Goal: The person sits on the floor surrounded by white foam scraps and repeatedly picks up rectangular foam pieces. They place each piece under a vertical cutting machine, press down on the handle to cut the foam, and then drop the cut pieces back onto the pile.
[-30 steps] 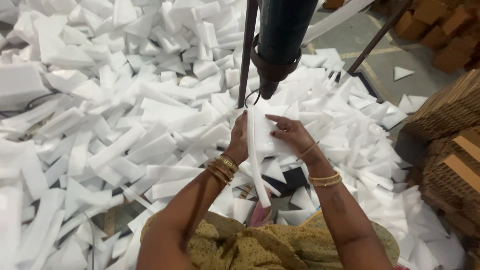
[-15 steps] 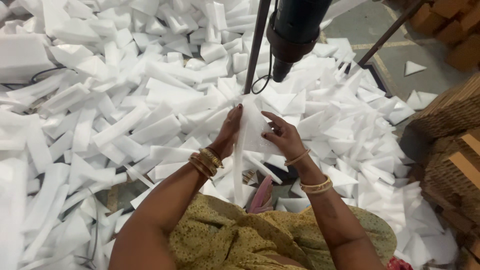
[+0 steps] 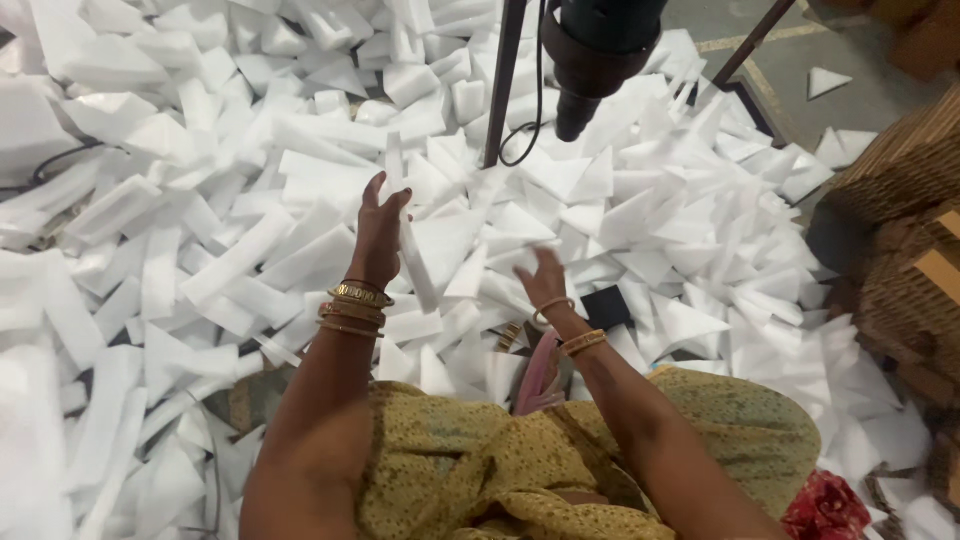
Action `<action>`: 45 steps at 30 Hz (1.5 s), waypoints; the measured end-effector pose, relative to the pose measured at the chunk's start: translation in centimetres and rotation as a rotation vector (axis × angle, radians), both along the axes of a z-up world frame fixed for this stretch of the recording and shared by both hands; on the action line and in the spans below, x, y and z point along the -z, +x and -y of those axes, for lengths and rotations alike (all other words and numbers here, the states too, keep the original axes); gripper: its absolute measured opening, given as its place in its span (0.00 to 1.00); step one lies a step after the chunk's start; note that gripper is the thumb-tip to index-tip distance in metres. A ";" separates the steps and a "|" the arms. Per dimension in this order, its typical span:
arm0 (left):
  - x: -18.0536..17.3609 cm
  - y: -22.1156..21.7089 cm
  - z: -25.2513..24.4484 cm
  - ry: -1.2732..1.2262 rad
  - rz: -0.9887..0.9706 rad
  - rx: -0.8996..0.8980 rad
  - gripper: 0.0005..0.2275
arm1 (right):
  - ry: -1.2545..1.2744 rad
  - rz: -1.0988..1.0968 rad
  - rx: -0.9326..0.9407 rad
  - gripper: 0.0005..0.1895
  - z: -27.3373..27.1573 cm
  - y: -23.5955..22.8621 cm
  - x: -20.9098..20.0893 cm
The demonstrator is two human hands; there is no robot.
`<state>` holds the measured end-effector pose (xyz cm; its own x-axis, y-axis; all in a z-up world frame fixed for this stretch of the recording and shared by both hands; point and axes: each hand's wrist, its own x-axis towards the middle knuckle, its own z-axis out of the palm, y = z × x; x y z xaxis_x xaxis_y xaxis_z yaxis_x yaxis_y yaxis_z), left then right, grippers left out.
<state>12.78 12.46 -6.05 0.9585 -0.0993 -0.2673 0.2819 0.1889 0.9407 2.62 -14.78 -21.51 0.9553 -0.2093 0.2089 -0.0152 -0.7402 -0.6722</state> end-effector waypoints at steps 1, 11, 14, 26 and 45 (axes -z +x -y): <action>-0.5 0.2 0.0 0.000 -0.005 -0.013 0.27 | -0.048 -0.201 -0.004 0.32 0.0 0.1 2.4; -0.4 0.7 0.3 0.112 0.202 0.002 0.26 | -0.265 -0.717 0.152 0.33 -1.7 -0.6 9.0; -0.4 0.0 -0.1 0.157 0.187 0.052 0.27 | -0.337 -0.600 0.053 0.24 -0.9 -0.4 8.8; -0.1 -2.4 -0.4 0.432 0.507 0.346 0.26 | 0.690 -0.054 0.115 0.16 9.4 -5.0 -0.6; -1.8 -9.5 5.5 0.322 0.523 0.620 0.25 | 1.372 0.171 -0.150 0.12 4.3 -7.3 -10.7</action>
<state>3.28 6.99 -4.28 0.7643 -0.6388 0.0876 -0.2375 -0.1526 0.9593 -4.70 -19.07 -10.85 0.9703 -0.2389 0.0374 0.1599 0.5177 -0.8405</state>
